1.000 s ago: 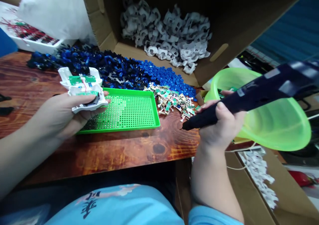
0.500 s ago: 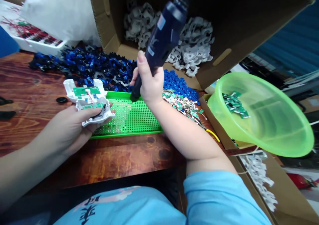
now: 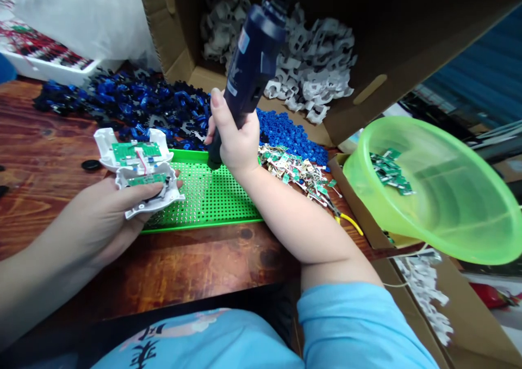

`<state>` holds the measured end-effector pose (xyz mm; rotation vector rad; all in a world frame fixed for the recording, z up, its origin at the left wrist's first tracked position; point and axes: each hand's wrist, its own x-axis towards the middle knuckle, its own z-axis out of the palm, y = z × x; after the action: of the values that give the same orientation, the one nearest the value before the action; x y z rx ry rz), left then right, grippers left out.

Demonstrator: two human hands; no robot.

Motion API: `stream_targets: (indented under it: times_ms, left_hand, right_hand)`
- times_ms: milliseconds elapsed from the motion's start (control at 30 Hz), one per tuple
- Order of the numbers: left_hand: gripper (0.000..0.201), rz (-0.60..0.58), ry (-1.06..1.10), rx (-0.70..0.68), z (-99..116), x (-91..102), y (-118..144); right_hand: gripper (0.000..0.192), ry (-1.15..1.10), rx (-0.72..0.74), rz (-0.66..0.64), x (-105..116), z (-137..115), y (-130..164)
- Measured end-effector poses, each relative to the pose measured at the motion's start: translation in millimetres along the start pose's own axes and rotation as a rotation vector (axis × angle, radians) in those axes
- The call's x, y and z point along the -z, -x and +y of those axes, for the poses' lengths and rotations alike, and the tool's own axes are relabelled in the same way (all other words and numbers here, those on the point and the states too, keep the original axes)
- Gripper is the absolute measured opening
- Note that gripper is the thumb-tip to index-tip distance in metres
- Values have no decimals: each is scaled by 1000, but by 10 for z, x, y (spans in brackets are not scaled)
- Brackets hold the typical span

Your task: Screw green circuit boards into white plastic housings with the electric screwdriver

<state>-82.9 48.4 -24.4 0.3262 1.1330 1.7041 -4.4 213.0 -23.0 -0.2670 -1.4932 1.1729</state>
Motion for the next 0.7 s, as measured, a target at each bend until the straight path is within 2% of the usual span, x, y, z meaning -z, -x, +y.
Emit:
stream_targets:
  times_ms: [267,500,600,700]
  left_hand:
    - [51,-52,-9,17,-11,23,13]
    - [42,-69,-16,80,-17,17,93]
    - [50,-120,-13,69,-56,33,124]
    - [55,-175,-44,97,-105,60,143]
  right_hand:
    - [40,20,4,-46,2,-1,27]
    - [38,-15,20,0,34,-10,2]
    - [36,-38,113,96,34,-207,-60]
    - [29,-28,204,203,-13,-578,-86]
